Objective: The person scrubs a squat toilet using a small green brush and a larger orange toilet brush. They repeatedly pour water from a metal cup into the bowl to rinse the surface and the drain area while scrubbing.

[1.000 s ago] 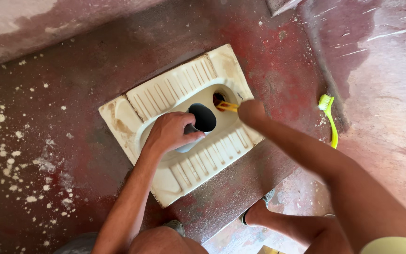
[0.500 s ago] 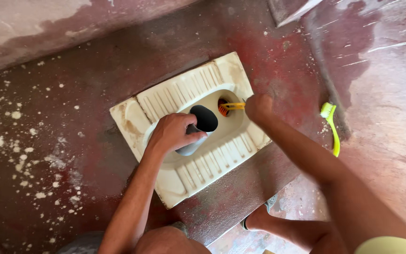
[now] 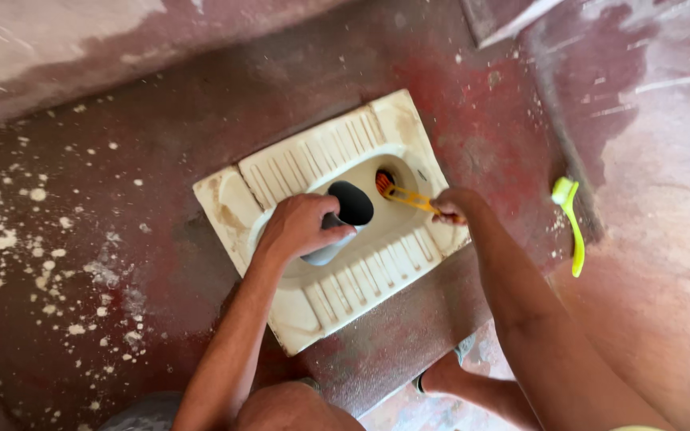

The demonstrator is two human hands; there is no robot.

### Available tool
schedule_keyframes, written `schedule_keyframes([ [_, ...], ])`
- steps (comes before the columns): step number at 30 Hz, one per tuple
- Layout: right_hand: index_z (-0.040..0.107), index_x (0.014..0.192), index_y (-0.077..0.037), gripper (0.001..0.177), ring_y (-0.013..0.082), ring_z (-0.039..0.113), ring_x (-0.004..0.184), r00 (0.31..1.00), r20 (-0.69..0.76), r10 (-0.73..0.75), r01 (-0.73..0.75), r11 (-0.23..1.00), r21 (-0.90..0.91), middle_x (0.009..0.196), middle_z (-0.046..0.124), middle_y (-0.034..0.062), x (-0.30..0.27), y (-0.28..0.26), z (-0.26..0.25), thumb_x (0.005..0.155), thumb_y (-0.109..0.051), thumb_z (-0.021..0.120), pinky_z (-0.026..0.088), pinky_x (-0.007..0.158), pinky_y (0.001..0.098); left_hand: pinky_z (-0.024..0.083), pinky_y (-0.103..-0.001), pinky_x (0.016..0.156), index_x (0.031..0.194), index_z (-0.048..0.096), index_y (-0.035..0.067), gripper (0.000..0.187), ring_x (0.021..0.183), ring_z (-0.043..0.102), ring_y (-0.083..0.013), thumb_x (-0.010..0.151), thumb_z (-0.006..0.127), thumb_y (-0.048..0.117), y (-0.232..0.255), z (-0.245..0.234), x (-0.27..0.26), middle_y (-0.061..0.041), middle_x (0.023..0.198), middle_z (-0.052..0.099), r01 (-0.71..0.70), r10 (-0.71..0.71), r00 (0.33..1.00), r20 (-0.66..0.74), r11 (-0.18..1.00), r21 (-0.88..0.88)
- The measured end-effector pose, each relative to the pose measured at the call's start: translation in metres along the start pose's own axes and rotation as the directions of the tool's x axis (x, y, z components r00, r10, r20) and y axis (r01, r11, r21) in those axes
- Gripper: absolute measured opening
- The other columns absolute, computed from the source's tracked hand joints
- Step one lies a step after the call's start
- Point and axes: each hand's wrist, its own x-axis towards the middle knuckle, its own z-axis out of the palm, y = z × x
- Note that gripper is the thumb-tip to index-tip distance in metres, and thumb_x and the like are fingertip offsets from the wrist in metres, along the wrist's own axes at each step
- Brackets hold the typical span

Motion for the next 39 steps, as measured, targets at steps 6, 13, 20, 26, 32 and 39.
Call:
schedule_keyframes([
  [6, 0.065, 0.104, -0.009, 0.046, 0.0261, 0.068, 0.072, 0.606, -0.373, -0.703, 0.063, 0.509, -0.858, 0.088, 0.071, 0.0104, -0.051, 0.010, 0.027, 0.076, -0.043, 0.075, 0.052, 0.055, 0.0405, 0.055, -0.044, 0.074, 0.088, 0.073, 0.011, 0.038, 0.084, 0.072, -0.0292, 0.074, 0.084, 0.045, 0.002, 0.002, -0.004, -0.011, 0.091, 0.076, -0.055, 0.054, 0.998, -0.034, 0.998, -0.007],
  [13, 0.072, 0.099, -0.009, 0.018, 0.0207, 0.071, 0.077, 0.642, -0.118, -0.758, 0.067, 0.209, -0.976, 0.086, 0.070, 0.0065, -0.069, 0.012, 0.026, 0.099, -0.023, 0.061, 0.055, 0.061, 0.0372, 0.054, -0.044, 0.074, 0.086, 0.073, 0.010, 0.039, 0.083, 0.072, -0.0305, 0.073, 0.085, 0.044, 0.003, 0.005, -0.004, -0.012, 0.089, 0.075, -0.046, 0.047, 0.998, -0.029, 0.999, 0.021],
  [20, 0.079, 0.111, -0.007, 0.063, 0.0086, 0.028, 0.040, 0.972, 0.230, 0.048, -0.026, 0.995, -0.099, 0.058, 0.049, -0.0005, -0.007, -0.008, -0.052, 0.104, -0.060, 0.046, 0.029, 0.040, 0.0288, 0.054, -0.045, 0.073, 0.085, 0.073, 0.009, 0.039, 0.083, 0.072, -0.0318, 0.074, 0.084, 0.045, -0.002, 0.007, -0.005, -0.013, 0.087, 0.075, -0.052, 0.053, 0.998, -0.029, 0.998, 0.035],
  [26, 0.070, 0.111, -0.006, 0.057, 0.0081, 0.033, 0.041, 0.956, 0.279, -0.095, -0.042, 0.893, 0.449, 0.060, 0.049, -0.0008, -0.017, 0.059, 0.000, 0.104, -0.054, 0.041, 0.033, 0.036, 0.0252, 0.054, -0.044, 0.073, 0.088, 0.075, 0.011, 0.039, 0.082, 0.072, -0.0311, 0.072, 0.085, 0.045, 0.000, 0.004, 0.004, -0.014, 0.087, 0.074, -0.006, 0.008, 0.999, -0.041, 0.998, 0.068],
  [32, 0.069, 0.104, -0.001, 0.048, 0.0036, 0.037, 0.040, 0.925, 0.303, -0.229, -0.195, 0.398, 0.896, 0.059, 0.052, -0.0018, -0.060, 0.047, 0.058, 0.108, -0.043, 0.047, 0.031, 0.032, 0.0174, 0.054, -0.043, 0.073, 0.086, 0.075, 0.011, 0.036, 0.084, 0.073, -0.0285, 0.073, 0.083, 0.044, -0.003, 0.013, 0.003, -0.010, 0.088, 0.076, 0.037, -0.037, 0.999, 0.007, 0.999, 0.030],
  [39, 0.064, 0.093, -0.005, 0.042, 0.0034, 0.038, 0.041, 0.845, 0.231, -0.482, -0.438, -0.377, 0.816, 0.057, 0.049, -0.0071, -0.068, -0.005, 0.134, 0.108, -0.040, 0.048, 0.030, 0.034, 0.0188, 0.054, -0.043, 0.069, 0.088, 0.076, 0.013, 0.039, 0.078, 0.072, -0.0284, 0.070, 0.085, 0.046, -0.001, 0.014, 0.009, -0.010, 0.082, 0.075, 0.068, -0.068, 0.998, 0.003, 0.997, 0.034],
])
